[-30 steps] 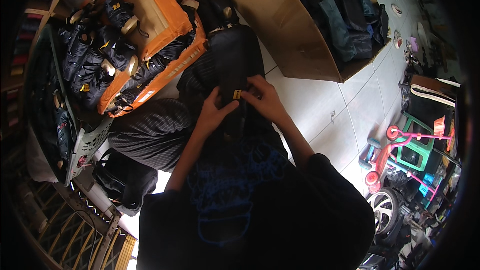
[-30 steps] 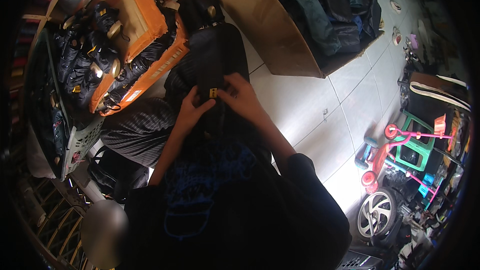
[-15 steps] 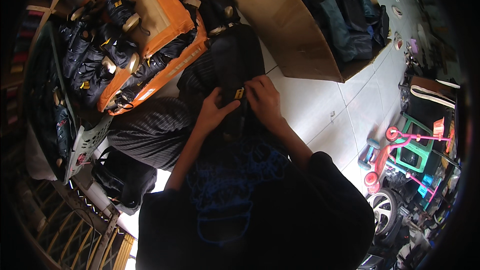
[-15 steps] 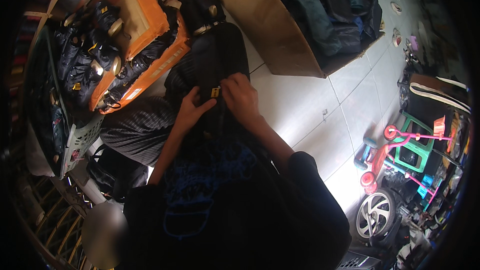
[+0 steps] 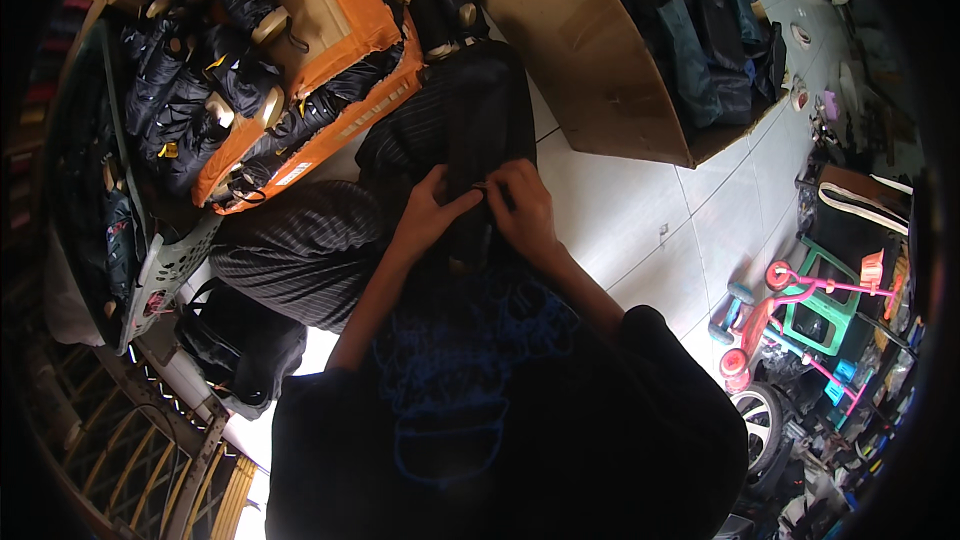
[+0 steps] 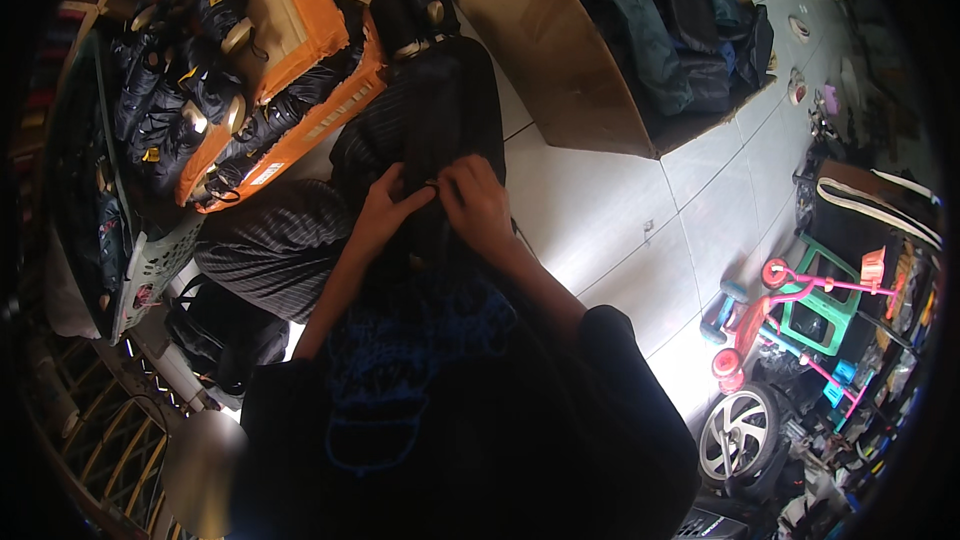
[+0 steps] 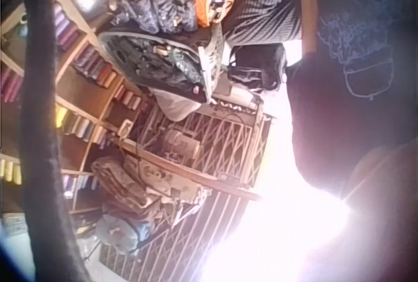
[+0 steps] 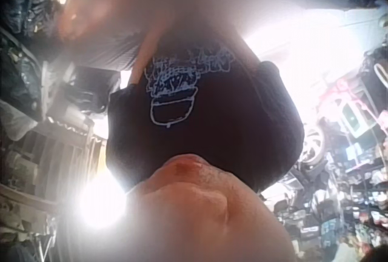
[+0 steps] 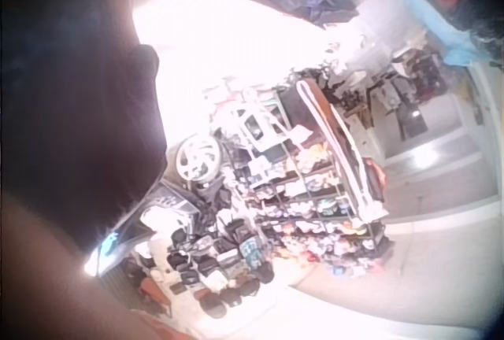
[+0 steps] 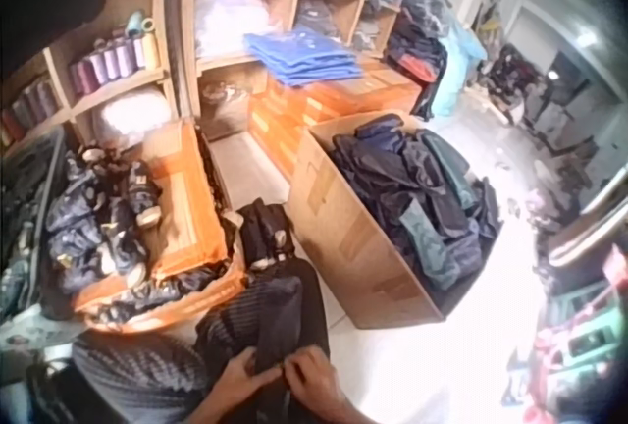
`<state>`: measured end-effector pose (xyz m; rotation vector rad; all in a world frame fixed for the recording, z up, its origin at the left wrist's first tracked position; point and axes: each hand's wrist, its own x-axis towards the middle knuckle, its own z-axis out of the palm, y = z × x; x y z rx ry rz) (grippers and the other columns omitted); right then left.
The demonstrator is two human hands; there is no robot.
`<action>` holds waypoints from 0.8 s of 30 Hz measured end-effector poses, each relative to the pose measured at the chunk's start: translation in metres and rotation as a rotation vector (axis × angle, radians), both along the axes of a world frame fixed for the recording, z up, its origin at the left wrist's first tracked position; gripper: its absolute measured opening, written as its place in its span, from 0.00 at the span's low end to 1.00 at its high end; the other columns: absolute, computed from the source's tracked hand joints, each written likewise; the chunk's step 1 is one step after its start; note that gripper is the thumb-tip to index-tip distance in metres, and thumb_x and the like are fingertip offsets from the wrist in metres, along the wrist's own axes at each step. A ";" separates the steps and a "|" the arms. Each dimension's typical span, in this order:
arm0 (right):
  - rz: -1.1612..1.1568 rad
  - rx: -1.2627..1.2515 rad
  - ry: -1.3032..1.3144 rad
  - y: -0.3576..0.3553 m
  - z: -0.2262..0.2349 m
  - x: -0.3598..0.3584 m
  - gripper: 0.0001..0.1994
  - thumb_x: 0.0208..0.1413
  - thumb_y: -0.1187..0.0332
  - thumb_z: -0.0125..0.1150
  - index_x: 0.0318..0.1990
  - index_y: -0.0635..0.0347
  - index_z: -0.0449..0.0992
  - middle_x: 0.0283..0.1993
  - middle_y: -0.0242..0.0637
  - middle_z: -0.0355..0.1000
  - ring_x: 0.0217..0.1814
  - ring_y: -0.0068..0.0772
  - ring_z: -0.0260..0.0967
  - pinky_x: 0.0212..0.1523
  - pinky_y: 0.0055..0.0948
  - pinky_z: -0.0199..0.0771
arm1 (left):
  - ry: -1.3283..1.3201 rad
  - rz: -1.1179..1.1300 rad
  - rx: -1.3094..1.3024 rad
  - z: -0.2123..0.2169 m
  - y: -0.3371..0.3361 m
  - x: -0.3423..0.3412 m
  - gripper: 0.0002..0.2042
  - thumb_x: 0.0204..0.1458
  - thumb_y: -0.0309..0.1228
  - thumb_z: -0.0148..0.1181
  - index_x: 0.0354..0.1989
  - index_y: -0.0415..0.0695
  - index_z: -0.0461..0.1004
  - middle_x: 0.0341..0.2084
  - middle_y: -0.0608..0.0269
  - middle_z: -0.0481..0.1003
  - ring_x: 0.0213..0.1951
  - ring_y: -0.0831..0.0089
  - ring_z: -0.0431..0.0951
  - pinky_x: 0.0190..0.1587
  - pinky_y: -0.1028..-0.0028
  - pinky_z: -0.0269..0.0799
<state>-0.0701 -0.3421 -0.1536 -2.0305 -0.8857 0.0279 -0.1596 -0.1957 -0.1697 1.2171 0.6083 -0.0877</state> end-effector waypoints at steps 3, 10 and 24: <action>0.033 0.006 0.019 -0.003 0.002 -0.002 0.06 0.47 0.79 0.64 0.33 0.64 0.75 0.36 0.43 0.69 0.39 0.45 0.72 0.35 0.37 0.73 | 0.043 0.116 -0.169 -0.007 0.003 -0.002 0.18 0.57 0.38 0.61 0.47 0.37 0.71 0.35 0.61 0.77 0.38 0.78 0.76 0.41 0.78 0.71; -0.266 0.235 0.885 0.002 0.003 -0.001 0.09 0.59 0.69 0.60 0.40 0.66 0.75 0.43 0.37 0.72 0.41 0.30 0.72 0.42 0.29 0.71 | 0.004 0.066 -0.044 -0.012 0.001 -0.001 0.17 0.57 0.40 0.61 0.43 0.37 0.71 0.33 0.62 0.76 0.38 0.78 0.75 0.41 0.78 0.69; -0.034 0.046 1.132 -0.001 0.002 0.009 0.23 0.66 0.53 0.51 0.48 0.69 0.75 0.43 0.41 0.77 0.47 0.27 0.72 0.50 0.28 0.69 | -0.076 -0.125 -0.055 -0.004 0.006 -0.014 0.27 0.52 0.33 0.67 0.56 0.33 0.64 0.42 0.55 0.77 0.43 0.73 0.78 0.45 0.75 0.73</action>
